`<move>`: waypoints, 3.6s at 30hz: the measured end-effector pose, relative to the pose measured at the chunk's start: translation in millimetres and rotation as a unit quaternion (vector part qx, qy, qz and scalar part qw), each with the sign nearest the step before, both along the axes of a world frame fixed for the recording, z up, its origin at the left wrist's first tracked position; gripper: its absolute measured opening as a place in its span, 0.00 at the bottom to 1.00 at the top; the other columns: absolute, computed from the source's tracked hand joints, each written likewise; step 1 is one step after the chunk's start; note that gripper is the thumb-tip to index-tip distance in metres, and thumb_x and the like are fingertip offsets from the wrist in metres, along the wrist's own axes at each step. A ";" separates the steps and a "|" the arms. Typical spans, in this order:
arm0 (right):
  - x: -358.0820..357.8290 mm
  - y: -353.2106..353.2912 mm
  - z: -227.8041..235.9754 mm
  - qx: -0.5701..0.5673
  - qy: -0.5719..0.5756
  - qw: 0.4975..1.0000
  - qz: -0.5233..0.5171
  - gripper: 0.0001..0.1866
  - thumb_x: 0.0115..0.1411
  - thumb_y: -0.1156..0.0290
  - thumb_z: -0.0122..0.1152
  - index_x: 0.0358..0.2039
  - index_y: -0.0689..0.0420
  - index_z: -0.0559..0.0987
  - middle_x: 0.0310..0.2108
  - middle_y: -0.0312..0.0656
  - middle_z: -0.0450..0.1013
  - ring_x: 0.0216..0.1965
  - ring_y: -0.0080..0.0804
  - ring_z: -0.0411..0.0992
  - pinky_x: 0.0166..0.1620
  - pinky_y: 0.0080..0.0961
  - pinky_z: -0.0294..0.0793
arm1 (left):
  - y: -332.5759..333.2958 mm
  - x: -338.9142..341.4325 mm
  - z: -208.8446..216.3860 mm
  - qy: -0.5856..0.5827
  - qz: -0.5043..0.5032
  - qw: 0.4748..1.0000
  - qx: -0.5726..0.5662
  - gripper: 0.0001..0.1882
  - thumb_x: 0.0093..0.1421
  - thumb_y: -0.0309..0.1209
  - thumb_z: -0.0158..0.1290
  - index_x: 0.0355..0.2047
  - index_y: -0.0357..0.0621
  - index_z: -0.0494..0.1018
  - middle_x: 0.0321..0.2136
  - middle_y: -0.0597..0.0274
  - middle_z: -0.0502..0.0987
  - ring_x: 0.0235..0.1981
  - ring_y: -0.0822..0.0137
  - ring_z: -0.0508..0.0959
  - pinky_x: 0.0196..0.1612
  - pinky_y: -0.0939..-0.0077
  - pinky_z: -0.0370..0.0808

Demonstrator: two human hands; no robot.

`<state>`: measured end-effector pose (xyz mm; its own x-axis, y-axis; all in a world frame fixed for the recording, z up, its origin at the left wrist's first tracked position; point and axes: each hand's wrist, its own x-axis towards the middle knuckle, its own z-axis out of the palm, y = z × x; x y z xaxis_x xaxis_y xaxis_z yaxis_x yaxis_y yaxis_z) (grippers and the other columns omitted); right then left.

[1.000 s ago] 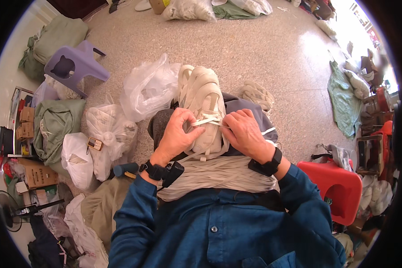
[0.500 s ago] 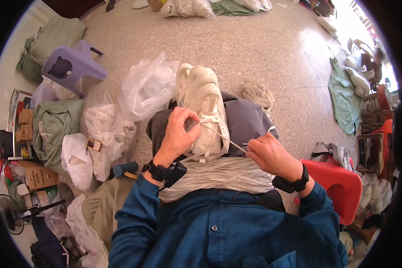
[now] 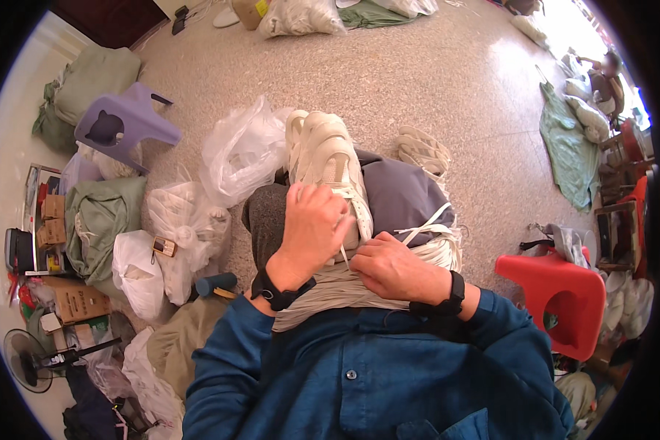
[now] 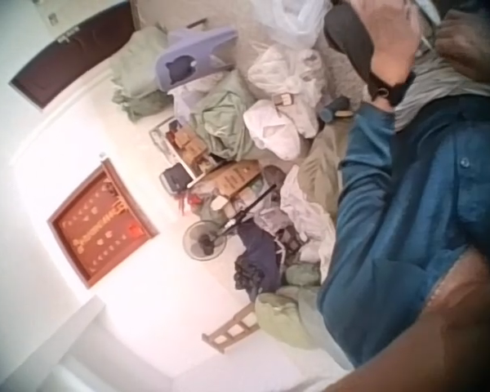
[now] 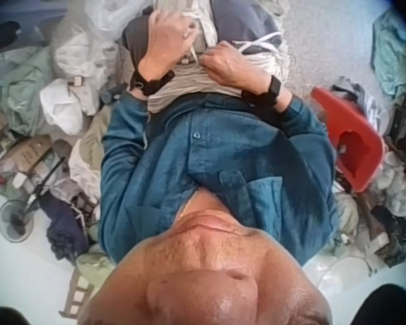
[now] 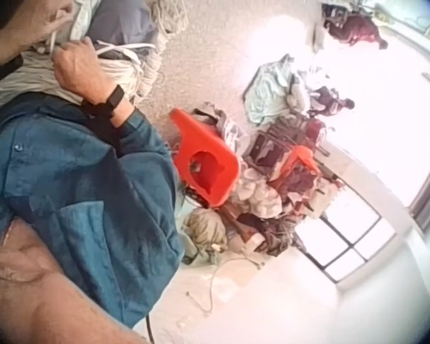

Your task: Lacing a white shoe in a factory setting.

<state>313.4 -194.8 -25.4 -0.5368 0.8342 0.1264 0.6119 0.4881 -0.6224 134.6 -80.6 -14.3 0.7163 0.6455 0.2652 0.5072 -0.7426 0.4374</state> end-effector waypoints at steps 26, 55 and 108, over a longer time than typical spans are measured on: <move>6.1 -1.2 -12.4 0.010 0.059 0.992 -0.113 0.07 0.57 0.76 0.62 0.38 0.58 0.78 0.29 0.45 0.78 0.33 0.47 0.76 0.40 0.41 0.72 | 3.9 4.9 20.3 0.003 0.067 0.940 -0.333 0.10 0.57 0.24 0.60 0.40 0.39 0.77 0.26 0.63 0.78 0.33 0.70 0.79 0.43 0.71 0.72; 10.3 0.2 -9.4 0.027 0.104 0.986 -0.126 0.05 0.60 0.71 0.62 0.32 0.58 0.76 0.26 0.45 0.76 0.31 0.50 0.76 0.37 0.43 0.71 | -9.1 -12.0 95.2 -0.242 -0.048 0.847 -0.471 0.09 0.63 0.18 0.54 0.44 0.34 0.75 0.37 0.59 0.83 0.42 0.71 0.82 0.47 0.76 0.76; 484.0 -339.2 -94.6 -0.066 0.710 0.522 -0.468 0.10 0.69 0.70 0.61 0.47 0.60 0.79 0.37 0.38 0.78 0.38 0.30 0.76 0.48 0.23 0.79 | 24.1 -341.9 -99.1 -0.159 0.491 0.736 -0.437 0.11 0.69 0.39 0.53 0.37 0.45 0.76 0.21 0.77 0.66 0.21 0.82 0.67 0.20 0.80 0.65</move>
<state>797.4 -534.0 -120.0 0.6701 0.6993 -0.2489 -0.5801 0.2841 -0.7634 -207.3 -56.5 -113.4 -0.2191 0.8346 -0.5054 0.3801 0.5501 0.7436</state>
